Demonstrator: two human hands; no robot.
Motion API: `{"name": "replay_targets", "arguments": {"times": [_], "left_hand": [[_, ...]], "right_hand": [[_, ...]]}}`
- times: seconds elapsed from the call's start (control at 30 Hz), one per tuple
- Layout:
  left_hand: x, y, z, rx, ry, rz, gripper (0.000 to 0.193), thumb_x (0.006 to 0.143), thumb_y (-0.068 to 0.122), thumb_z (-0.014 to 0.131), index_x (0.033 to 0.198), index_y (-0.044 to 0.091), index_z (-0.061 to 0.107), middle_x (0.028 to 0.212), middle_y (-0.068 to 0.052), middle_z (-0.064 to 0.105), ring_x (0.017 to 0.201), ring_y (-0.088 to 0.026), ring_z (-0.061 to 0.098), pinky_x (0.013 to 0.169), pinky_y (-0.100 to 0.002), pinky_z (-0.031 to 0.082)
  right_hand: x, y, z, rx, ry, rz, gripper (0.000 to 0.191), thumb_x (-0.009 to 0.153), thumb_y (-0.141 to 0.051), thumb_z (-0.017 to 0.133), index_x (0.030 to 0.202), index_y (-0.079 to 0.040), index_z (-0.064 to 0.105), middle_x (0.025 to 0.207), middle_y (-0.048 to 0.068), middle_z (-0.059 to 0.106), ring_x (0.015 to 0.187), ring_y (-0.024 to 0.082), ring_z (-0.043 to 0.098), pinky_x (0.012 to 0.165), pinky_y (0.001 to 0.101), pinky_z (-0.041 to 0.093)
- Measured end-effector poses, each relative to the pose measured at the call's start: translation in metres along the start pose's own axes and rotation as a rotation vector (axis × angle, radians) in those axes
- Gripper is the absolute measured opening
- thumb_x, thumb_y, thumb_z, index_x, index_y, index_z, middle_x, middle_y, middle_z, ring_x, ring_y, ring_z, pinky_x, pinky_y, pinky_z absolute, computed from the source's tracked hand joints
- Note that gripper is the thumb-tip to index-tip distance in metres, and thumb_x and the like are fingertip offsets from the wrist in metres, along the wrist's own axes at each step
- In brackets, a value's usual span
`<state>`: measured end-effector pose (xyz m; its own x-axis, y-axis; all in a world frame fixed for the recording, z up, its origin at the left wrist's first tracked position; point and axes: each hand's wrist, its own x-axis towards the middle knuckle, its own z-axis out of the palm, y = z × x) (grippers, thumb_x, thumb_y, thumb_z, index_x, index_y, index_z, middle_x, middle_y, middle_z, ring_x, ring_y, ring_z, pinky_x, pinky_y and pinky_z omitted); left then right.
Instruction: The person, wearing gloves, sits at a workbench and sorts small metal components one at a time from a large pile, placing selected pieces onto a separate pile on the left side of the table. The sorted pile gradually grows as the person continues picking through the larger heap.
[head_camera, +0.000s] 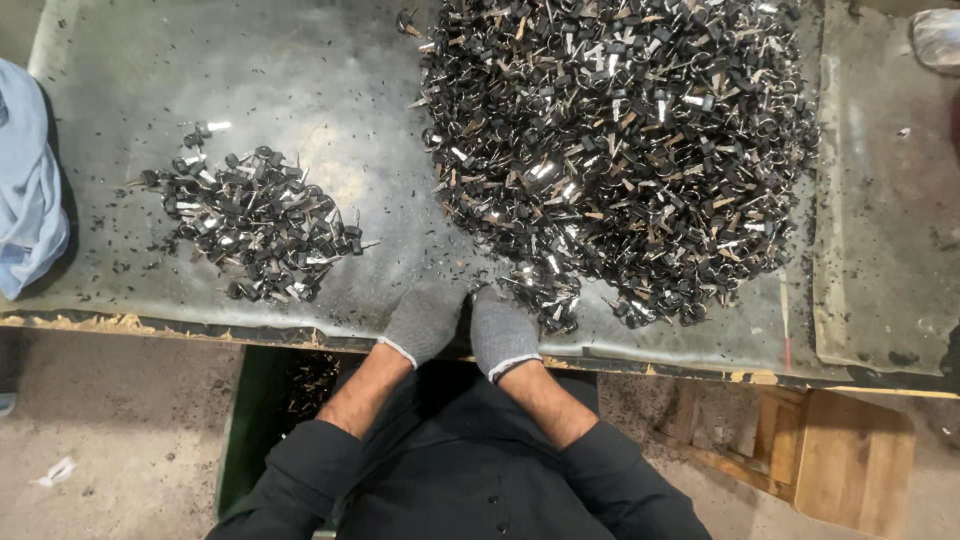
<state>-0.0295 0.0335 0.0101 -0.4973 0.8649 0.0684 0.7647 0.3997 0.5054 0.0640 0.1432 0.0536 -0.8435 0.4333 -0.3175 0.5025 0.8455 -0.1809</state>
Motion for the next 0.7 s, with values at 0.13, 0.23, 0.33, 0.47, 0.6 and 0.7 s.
{"name": "replay_targets", "arguments": {"times": [0.13,0.23,0.33,0.47,0.6,0.7], "left_hand": [[-0.001,0.003,-0.001,-0.020,0.017,-0.041,0.029,0.087,0.011,0.060,0.114,0.006,0.071,0.090,-0.022,0.072,0.084,-0.043,0.070,0.074,-0.054,0.055],[0.001,0.004,-0.002,-0.077,-0.099,-0.249,0.024,0.089,0.020,0.063,0.106,0.006,0.071,0.095,-0.024,0.071,0.087,-0.046,0.068,0.078,-0.057,0.053],[0.010,0.000,-0.006,-0.058,-0.177,-0.219,0.023,0.091,0.022,0.063,0.102,0.004,0.069,0.094,-0.025,0.071,0.095,-0.045,0.067,0.086,-0.056,0.051],[0.014,0.000,-0.007,-0.054,-0.187,-0.207,0.018,0.090,0.017,0.063,0.101,0.005,0.069,0.097,-0.024,0.070,0.096,-0.044,0.067,0.086,-0.055,0.052],[0.001,0.011,-0.005,-0.127,-0.101,-0.295,0.024,0.087,0.017,0.066,0.109,0.007,0.066,0.093,-0.022,0.070,0.091,-0.042,0.068,0.081,-0.054,0.053],[-0.008,0.013,-0.007,-0.155,0.083,-0.204,0.026,0.085,0.009,0.066,0.111,0.008,0.065,0.091,-0.020,0.070,0.089,-0.041,0.069,0.078,-0.053,0.053]], "right_hand": [[0.001,0.007,-0.004,-0.013,-0.006,-0.055,0.021,0.090,-0.011,0.059,0.109,-0.003,0.061,0.106,0.024,0.071,0.094,0.040,0.073,0.078,0.0517,0.058],[-0.005,0.020,-0.010,0.069,-0.064,-0.131,0.016,0.099,-0.011,0.054,0.112,-0.004,0.059,0.102,0.022,0.073,0.089,0.040,0.074,0.075,0.0511,0.059],[-0.009,0.029,-0.010,0.074,0.007,-0.180,0.016,0.095,-0.013,0.054,0.108,-0.004,0.059,0.103,0.023,0.071,0.086,0.040,0.073,0.069,0.0517,0.059],[-0.002,0.027,0.004,-0.005,-0.045,-0.118,0.020,0.099,-0.013,0.052,0.113,0.001,0.056,0.101,0.026,0.071,0.087,0.040,0.074,0.071,0.0495,0.061],[0.013,0.038,0.007,0.151,-0.182,-0.251,0.023,0.096,-0.017,0.056,0.106,0.003,0.060,0.101,0.026,0.071,0.089,0.042,0.074,0.077,0.0502,0.060],[0.013,0.055,0.000,0.408,-0.268,-0.224,0.030,0.103,-0.025,0.054,0.113,0.003,0.060,0.094,0.027,0.073,0.088,0.046,0.071,0.075,0.0537,0.056]]}}
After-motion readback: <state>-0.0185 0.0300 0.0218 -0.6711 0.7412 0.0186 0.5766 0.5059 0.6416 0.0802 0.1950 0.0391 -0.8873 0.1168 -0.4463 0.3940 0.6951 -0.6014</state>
